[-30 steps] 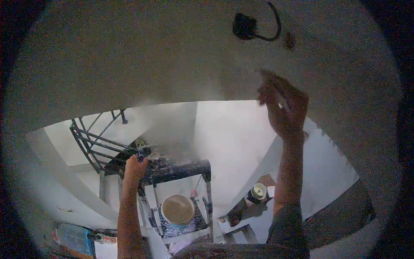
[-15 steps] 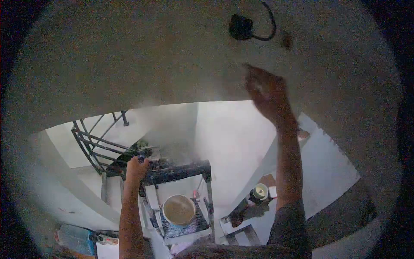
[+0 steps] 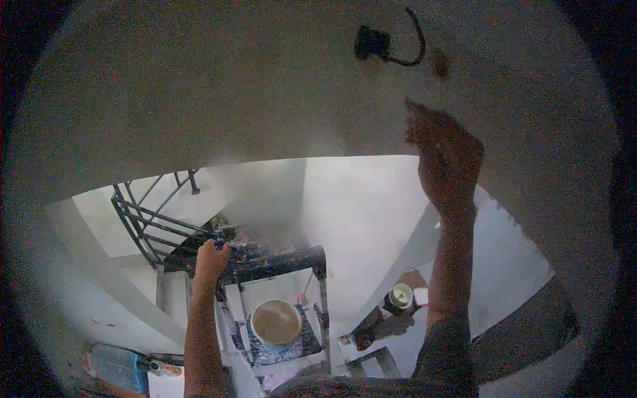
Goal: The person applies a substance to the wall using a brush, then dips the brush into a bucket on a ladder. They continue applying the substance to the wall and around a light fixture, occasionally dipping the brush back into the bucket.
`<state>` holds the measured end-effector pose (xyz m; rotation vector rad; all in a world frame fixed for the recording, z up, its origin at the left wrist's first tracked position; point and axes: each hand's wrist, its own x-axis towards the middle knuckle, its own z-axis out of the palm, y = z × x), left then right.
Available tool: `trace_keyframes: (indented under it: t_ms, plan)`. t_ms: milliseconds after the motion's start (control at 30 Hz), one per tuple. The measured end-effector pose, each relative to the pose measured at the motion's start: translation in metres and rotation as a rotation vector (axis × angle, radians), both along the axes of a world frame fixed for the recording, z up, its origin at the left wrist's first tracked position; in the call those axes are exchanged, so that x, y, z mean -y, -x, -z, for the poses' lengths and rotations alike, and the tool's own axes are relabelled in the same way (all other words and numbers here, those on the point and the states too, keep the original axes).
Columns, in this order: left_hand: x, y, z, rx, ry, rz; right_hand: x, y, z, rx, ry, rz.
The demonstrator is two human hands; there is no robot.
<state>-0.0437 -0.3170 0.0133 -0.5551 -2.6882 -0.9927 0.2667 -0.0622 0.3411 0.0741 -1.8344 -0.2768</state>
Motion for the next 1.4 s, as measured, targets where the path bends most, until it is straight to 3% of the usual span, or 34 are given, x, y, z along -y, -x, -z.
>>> trace_keyframes:
  t_ms: [100,167,267,333,400,600,733,900,967,1033,1100,1233,1300,1367,1400]
  plan:
    - [0.001,0.005,0.005,-0.024,0.011,0.021,-0.003,0.009,0.003,-0.121,-0.073,-0.07]
    - [0.0,-0.004,-0.012,0.133,0.039,-0.008,-0.011,0.014,0.005,-0.074,-0.135,0.007]
    - [-0.002,0.032,0.035,0.075,-0.029,0.027,-0.022,0.028,0.006,0.036,-0.229,0.133]
    - [0.0,0.008,0.002,0.128,0.003,0.026,-0.03,0.039,0.013,0.106,-0.254,0.188]
    - [-0.002,-0.001,-0.006,0.184,0.038,0.028,-0.037,0.049,0.021,0.15,-0.165,-0.022]
    - [0.0,-0.016,-0.018,0.109,0.051,0.013,-0.033,0.039,0.004,0.242,-0.098,-0.128]
    - [0.0,-0.014,-0.017,0.092,0.035,0.019,-0.017,0.039,0.007,0.311,-0.111,-0.043]
    - [0.0,-0.001,0.005,0.178,-0.023,0.009,-0.017,0.026,0.014,0.379,-0.057,-0.148]
    - [-0.001,0.013,0.019,0.041,0.027,0.024,-0.022,0.013,0.008,0.309,-0.045,-0.15]
    - [-0.002,0.005,0.004,0.08,0.022,0.014,-0.015,0.006,0.003,0.242,-0.037,-0.158]
    - [0.0,-0.006,-0.009,0.123,0.024,0.006,-0.008,0.0,0.006,0.217,0.559,-0.505]
    - [0.002,-0.006,-0.008,0.134,0.046,0.023,-0.01,0.026,0.003,0.085,0.561,-0.632]
    - [-0.001,0.004,0.011,0.101,0.017,0.023,-0.02,0.048,0.007,-0.004,0.728,-0.744]
    - [-0.003,0.011,0.027,-0.208,-0.037,-0.074,-0.039,0.069,0.02,-0.058,0.806,-0.858]
    - [-0.003,0.01,0.021,-0.212,-0.035,-0.074,-0.04,0.076,0.022,-0.112,0.882,-0.975]
